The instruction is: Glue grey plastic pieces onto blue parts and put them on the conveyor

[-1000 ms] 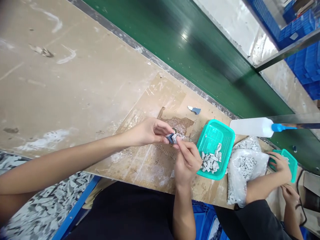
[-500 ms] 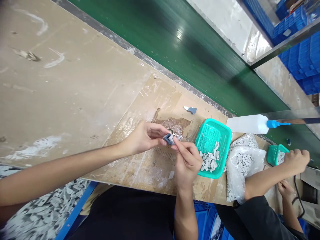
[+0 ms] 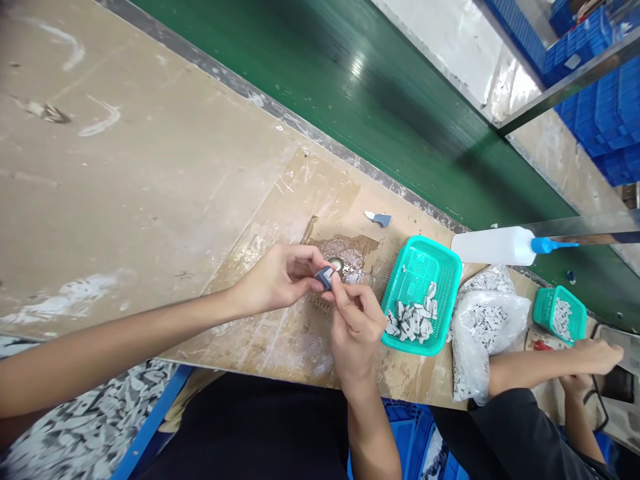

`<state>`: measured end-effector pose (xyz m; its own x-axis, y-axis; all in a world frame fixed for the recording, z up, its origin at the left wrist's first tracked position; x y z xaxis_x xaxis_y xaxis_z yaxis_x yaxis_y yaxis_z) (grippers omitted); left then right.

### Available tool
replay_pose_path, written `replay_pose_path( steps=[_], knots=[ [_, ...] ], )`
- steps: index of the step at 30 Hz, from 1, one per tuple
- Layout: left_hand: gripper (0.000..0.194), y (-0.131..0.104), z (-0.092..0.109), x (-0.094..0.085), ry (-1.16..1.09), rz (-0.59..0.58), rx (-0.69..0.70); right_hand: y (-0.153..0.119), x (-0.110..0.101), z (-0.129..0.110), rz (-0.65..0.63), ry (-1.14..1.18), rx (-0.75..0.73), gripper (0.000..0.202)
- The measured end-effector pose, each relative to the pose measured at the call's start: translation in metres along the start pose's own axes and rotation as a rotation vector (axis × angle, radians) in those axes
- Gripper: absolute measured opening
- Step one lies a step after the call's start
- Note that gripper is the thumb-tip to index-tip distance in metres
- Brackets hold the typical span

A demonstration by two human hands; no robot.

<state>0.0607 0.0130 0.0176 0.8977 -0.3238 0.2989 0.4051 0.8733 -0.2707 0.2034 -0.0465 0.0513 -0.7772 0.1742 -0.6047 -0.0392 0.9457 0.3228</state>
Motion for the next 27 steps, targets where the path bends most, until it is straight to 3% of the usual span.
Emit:
replay_pose_path(
  steps=[5,9,11,15,22,24,27],
  knots=[
    [0.014,0.001,-0.002,-0.001,0.054,-0.023,-0.003,0.008,0.001,-0.005,-0.024,0.004,0.028,0.037],
    [0.036,0.006,-0.001,-0.003,-0.157,-0.172,-0.035,0.021,-0.012,-0.001,-0.138,0.017,0.144,0.027],
    [0.030,0.009,0.001,-0.007,-0.339,-0.211,-0.103,0.022,-0.028,0.001,-0.058,0.011,0.166,0.031],
    [0.016,0.014,0.003,-0.020,-0.557,-0.148,-0.245,0.004,-0.059,0.006,0.172,0.004,0.208,0.029],
    [0.027,0.018,-0.002,-0.029,-0.589,0.008,-0.355,-0.028,-0.105,0.033,0.425,-0.114,0.336,0.031],
    [0.026,0.019,-0.002,-0.028,-0.535,0.055,-0.378,-0.029,-0.120,0.046,0.367,-0.175,0.366,0.031],
    [0.022,0.027,0.005,-0.028,-0.372,0.132,-0.343,-0.026,-0.134,0.062,0.055,-0.239,0.374,0.025]
  ],
)
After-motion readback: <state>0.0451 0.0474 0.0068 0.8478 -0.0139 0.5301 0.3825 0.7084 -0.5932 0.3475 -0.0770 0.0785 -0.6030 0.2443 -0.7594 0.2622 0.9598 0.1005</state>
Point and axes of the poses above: each hand's wrist, its own y-axis towards the middle knuckle, its own x-axis out of the palm, z = x × y, the point moved 3 cm from there along y, towards the middle knuckle, and after that the axes turned 3 degrees about -x, right-handed, at the moved point
